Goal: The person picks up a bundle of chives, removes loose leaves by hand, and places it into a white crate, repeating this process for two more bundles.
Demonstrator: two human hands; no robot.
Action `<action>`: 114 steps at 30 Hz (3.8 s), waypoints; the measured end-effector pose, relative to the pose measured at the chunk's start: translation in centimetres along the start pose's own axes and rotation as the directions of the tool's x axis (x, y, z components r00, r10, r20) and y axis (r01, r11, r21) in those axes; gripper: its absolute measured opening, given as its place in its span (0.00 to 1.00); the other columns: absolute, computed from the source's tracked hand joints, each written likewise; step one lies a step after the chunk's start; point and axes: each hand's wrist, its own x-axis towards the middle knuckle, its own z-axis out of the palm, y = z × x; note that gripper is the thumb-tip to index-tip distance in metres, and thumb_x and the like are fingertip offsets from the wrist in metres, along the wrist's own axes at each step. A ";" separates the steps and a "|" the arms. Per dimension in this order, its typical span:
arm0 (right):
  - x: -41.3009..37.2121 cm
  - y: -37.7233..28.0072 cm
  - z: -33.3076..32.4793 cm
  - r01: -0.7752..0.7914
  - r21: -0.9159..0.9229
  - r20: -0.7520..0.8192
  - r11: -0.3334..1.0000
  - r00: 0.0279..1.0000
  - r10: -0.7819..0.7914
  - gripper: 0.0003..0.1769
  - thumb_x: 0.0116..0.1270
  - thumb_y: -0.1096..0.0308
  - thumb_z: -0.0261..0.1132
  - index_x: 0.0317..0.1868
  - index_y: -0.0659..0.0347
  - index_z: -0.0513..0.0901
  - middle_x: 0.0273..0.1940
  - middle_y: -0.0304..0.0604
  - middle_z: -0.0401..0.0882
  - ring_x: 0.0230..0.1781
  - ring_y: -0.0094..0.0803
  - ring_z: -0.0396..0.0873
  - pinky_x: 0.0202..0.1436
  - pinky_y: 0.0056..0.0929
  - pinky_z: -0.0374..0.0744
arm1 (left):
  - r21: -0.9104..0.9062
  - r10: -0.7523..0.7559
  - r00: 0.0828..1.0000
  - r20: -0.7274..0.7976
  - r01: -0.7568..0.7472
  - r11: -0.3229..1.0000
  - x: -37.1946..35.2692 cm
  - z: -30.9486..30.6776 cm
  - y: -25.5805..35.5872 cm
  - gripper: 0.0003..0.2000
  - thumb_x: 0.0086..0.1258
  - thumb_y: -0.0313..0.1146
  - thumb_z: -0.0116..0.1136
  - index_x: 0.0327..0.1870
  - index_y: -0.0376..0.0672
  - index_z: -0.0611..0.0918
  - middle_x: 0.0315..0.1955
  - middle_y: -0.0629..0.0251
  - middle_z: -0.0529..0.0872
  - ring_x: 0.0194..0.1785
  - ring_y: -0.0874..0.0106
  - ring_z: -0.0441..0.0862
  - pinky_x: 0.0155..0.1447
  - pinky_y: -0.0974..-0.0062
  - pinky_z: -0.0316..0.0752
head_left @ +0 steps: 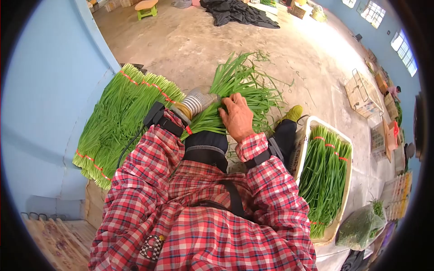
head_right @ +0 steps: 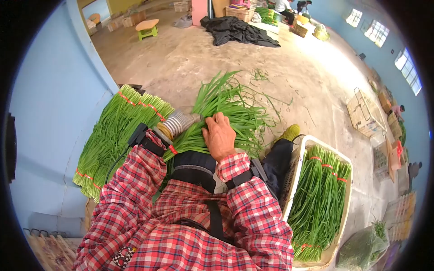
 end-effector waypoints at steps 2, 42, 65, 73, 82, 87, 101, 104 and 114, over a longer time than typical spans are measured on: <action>0.1 0.0 0.3 0.004 0.004 0.029 1.000 1.000 -0.004 0.11 0.54 0.72 0.67 0.39 0.57 0.80 0.39 0.42 0.71 0.43 0.41 0.73 0.42 0.38 0.76 | 0.078 -0.066 0.998 -0.004 0.066 0.995 0.2 0.0 -0.2 0.22 0.65 0.47 0.55 0.50 0.38 0.81 0.42 0.48 0.85 0.45 0.56 0.81 0.52 0.66 0.74; 4.8 11.6 -13.5 -0.074 0.020 -0.373 0.997 0.925 0.076 0.17 0.65 0.71 0.62 0.54 0.64 0.79 0.39 0.53 0.82 0.32 0.41 0.81 0.36 0.32 0.77 | -0.408 -0.227 0.974 0.013 0.212 0.888 -1.5 -2.7 -3.3 0.29 0.59 0.49 0.63 0.54 0.32 0.78 0.41 0.56 0.85 0.42 0.66 0.81 0.51 0.70 0.75; -8.1 -3.0 4.0 0.082 0.001 0.360 0.997 0.930 -0.076 0.35 0.58 0.77 0.60 0.68 0.60 0.61 0.65 0.51 0.62 0.48 0.49 0.77 0.42 0.38 0.82 | -0.624 -0.046 0.998 -0.039 0.012 0.782 -2.9 -1.9 -5.9 0.27 0.58 0.28 0.61 0.61 0.33 0.72 0.45 0.61 0.83 0.44 0.73 0.81 0.49 0.76 0.78; -4.0 -3.1 3.8 -0.007 -0.114 0.358 0.994 0.932 0.048 0.31 0.66 0.66 0.58 0.69 0.56 0.60 0.41 0.47 0.76 0.29 0.47 0.81 0.29 0.42 0.79 | -0.664 -0.079 0.996 -0.040 0.032 0.747 -3.4 -1.9 -5.1 0.26 0.57 0.27 0.61 0.60 0.35 0.73 0.45 0.62 0.83 0.45 0.73 0.81 0.50 0.75 0.78; -5.0 -2.9 3.5 -0.038 -0.075 0.322 0.996 0.945 0.061 0.26 0.68 0.62 0.57 0.65 0.56 0.66 0.40 0.48 0.75 0.33 0.46 0.81 0.32 0.43 0.80 | -0.881 -0.145 0.989 -0.001 0.068 0.468 -3.8 -1.6 -5.6 0.24 0.57 0.22 0.56 0.59 0.35 0.73 0.45 0.59 0.84 0.43 0.67 0.84 0.48 0.70 0.82; -4.9 -3.0 3.1 -0.006 -0.059 0.239 0.998 0.971 0.020 0.26 0.67 0.63 0.58 0.64 0.54 0.66 0.41 0.47 0.75 0.37 0.46 0.80 0.35 0.43 0.79 | -0.913 -0.120 0.992 0.027 0.073 0.402 -4.1 -1.8 -5.4 0.24 0.58 0.22 0.56 0.59 0.35 0.73 0.44 0.57 0.84 0.41 0.66 0.85 0.47 0.68 0.83; -2.3 1.1 4.8 -0.342 0.360 0.094 0.868 0.939 0.330 0.13 0.66 0.64 0.59 0.50 0.54 0.79 0.25 0.50 0.81 0.27 0.52 0.80 0.35 0.46 0.77 | -0.815 -0.130 0.988 -0.085 0.006 0.580 -3.7 -1.3 -5.5 0.26 0.55 0.25 0.59 0.58 0.34 0.72 0.39 0.59 0.84 0.39 0.68 0.83 0.45 0.70 0.82; -1.4 0.1 4.0 -0.471 0.353 0.120 0.808 0.880 0.460 0.11 0.61 0.60 0.63 0.40 0.56 0.83 0.25 0.48 0.82 0.28 0.48 0.81 0.34 0.41 0.77 | -0.832 -0.156 0.984 -0.088 0.013 0.554 -4.2 -1.2 -4.4 0.25 0.53 0.23 0.58 0.57 0.32 0.74 0.40 0.59 0.84 0.39 0.70 0.83 0.46 0.74 0.80; -2.5 1.8 6.7 -0.575 0.812 0.455 0.096 0.727 0.514 0.03 0.59 0.68 0.66 0.30 0.57 0.83 0.23 0.30 0.78 0.21 0.20 0.71 0.21 0.21 0.67 | -0.779 -0.166 0.975 -0.149 -0.013 0.627 -4.1 -0.9 -5.0 0.24 0.53 0.22 0.57 0.55 0.34 0.74 0.38 0.60 0.85 0.38 0.69 0.83 0.46 0.72 0.81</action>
